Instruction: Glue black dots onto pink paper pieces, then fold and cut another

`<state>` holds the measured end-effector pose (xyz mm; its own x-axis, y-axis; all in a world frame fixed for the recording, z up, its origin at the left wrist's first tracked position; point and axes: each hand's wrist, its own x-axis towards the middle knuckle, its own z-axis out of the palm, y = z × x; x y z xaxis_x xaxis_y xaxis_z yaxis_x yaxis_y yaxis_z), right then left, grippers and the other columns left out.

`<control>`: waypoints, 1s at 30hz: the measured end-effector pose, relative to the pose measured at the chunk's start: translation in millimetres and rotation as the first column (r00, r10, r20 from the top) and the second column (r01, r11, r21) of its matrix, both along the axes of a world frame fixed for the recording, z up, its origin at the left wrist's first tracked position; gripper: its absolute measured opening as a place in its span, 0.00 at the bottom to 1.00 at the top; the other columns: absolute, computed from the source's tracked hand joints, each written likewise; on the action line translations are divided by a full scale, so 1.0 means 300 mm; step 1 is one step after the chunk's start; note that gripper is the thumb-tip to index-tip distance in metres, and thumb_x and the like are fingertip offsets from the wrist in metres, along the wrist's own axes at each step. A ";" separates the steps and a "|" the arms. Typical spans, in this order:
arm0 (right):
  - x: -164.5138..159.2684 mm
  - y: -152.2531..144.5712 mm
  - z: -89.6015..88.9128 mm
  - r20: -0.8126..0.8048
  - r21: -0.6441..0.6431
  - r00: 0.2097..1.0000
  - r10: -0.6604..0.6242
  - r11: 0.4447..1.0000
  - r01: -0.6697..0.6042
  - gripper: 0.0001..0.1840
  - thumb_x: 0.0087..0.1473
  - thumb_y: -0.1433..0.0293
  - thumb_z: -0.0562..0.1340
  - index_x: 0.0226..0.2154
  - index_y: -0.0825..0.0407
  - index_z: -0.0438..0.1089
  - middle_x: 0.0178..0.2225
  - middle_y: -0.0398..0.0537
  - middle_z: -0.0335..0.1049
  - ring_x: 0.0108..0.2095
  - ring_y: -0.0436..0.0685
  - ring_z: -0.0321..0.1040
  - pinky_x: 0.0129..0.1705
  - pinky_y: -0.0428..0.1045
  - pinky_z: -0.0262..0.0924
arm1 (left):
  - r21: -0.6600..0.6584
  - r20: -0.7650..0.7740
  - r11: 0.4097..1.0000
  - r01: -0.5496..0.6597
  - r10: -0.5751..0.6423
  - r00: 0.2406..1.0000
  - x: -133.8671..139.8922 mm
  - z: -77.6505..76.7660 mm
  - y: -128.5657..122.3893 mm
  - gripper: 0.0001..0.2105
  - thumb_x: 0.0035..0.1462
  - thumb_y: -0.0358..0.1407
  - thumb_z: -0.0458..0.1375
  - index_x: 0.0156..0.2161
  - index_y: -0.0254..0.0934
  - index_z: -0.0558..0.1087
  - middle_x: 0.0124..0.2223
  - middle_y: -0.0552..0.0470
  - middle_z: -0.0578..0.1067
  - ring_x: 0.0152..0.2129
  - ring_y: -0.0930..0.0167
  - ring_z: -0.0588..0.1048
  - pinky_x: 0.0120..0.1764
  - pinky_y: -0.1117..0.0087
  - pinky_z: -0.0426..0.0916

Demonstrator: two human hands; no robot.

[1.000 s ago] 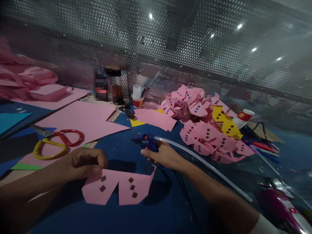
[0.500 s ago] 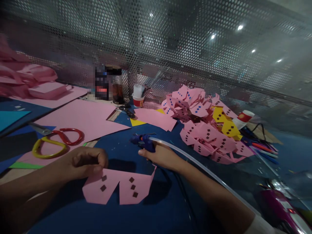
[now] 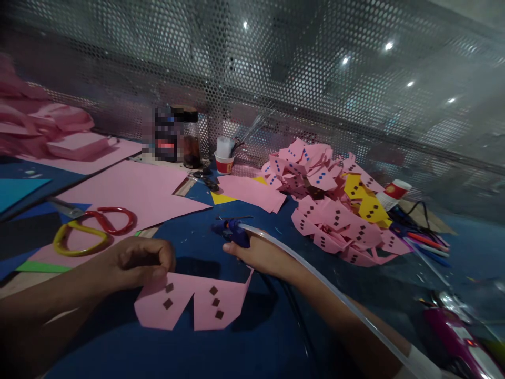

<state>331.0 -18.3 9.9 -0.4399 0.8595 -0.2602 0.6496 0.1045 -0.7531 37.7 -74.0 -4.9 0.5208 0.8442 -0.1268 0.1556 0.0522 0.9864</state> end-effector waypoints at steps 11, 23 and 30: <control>0.011 -0.009 0.044 -0.259 -0.128 0.963 -0.073 0.991 0.041 0.18 0.59 0.55 0.67 0.33 0.53 0.70 0.27 0.44 0.70 0.26 0.50 0.66 0.30 0.47 0.63 | 0.046 -0.046 0.993 -0.106 0.108 0.993 0.010 0.042 0.003 0.11 0.57 0.41 0.64 0.28 0.37 0.73 0.27 0.55 0.75 0.24 0.74 0.71 0.30 0.73 0.64; 0.073 -0.127 0.181 -0.212 -0.022 0.974 -0.075 0.997 0.072 0.19 0.56 0.51 0.68 0.37 0.50 0.75 0.29 0.45 0.72 0.28 0.53 0.67 0.30 0.49 0.65 | 0.054 0.012 0.966 -0.254 0.254 0.967 -0.030 0.038 0.051 0.09 0.58 0.40 0.65 0.29 0.39 0.76 0.29 0.54 0.79 0.27 0.71 0.76 0.34 0.73 0.70; 0.093 -0.157 0.157 -0.156 0.059 0.987 0.048 0.997 -0.039 0.15 0.56 0.53 0.70 0.38 0.47 0.77 0.32 0.45 0.75 0.33 0.56 0.71 0.31 0.49 0.66 | 0.074 0.003 0.960 -0.269 0.270 0.963 -0.036 0.050 0.057 0.09 0.59 0.39 0.65 0.29 0.38 0.75 0.27 0.55 0.79 0.27 0.71 0.77 0.35 0.73 0.71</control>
